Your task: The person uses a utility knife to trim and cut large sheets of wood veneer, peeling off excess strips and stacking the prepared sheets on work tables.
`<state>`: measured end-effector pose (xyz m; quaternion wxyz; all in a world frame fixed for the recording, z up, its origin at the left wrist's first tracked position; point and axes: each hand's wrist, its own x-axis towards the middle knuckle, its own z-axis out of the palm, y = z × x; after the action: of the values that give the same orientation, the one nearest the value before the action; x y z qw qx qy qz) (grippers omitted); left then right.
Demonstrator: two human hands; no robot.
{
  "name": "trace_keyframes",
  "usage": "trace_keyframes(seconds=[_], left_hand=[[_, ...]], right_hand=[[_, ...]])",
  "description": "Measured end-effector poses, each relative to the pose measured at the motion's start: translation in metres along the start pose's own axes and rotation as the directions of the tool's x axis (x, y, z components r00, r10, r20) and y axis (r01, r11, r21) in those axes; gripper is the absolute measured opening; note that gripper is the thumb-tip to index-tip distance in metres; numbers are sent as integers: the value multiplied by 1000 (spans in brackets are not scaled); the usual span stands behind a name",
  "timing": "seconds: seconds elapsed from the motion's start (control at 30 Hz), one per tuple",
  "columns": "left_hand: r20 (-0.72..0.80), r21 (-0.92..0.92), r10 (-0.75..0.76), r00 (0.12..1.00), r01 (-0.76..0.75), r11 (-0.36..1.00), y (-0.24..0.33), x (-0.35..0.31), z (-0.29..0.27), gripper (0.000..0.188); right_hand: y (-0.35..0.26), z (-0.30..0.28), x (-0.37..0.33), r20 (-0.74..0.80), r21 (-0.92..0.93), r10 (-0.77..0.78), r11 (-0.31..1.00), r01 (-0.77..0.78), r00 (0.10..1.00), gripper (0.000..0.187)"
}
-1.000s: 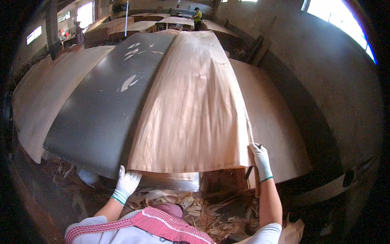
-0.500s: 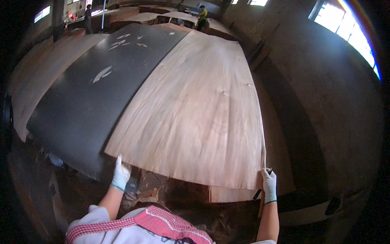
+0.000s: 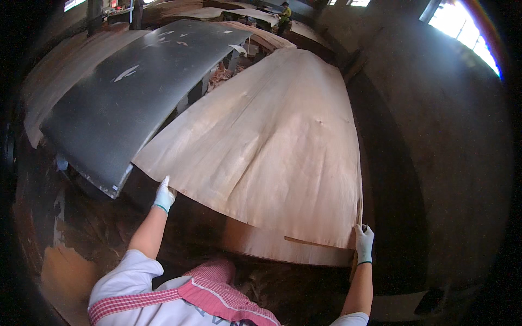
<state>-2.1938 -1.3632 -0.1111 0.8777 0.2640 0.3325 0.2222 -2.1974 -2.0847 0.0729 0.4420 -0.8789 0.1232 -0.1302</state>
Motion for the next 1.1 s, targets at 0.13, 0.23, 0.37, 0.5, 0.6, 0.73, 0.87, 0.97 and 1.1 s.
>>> trace_keyframes(seconds=[0.13, 0.23, 0.37, 0.5, 0.6, 0.73, 0.87, 0.97, 1.1], left_hand=[[-14, 194, 192, 981, -185, 963, -63, 14, -12, 27], [27, 229, 245, 969, -245, 942, -123, 15, -4, 30], [82, 213, 214, 973, -227, 950, -171, -16, 10, 34], [112, 352, 327, 938, -345, 870, -220, -34, 18, 43], [114, 439, 370, 922, -381, 814, -240, -60, 32, 47], [117, 549, 469, 875, -451, 704, -328, -91, 62, 46], [105, 485, 438, 893, -430, 761, -405, -163, 82, 40], [-51, 421, 336, 940, -285, 861, -424, -200, 95, 40], [-26, 594, 459, 888, -356, 722, -459, -143, 31, 53]], right_hand=[[67, -15, 42, -11, -48, -30, 998, 29, 999, 19], [126, -37, 76, 22, -77, -37, 996, 39, 999, 18], [157, -59, 79, -40, -162, 33, 986, -39, 999, 15], [182, -80, 97, -22, -162, 43, 986, -46, 999, 14], [198, -99, 100, -48, -227, 72, 970, -81, 996, 12], [293, -120, 161, -22, -235, 27, 972, -31, 999, 12], [379, -159, 197, -13, -332, -29, 943, 23, 999, 17], [401, -176, 210, 17, -384, 15, 923, -7, 1000, 22], [416, -177, 234, 60, -450, -4, 892, 31, 998, 25]])
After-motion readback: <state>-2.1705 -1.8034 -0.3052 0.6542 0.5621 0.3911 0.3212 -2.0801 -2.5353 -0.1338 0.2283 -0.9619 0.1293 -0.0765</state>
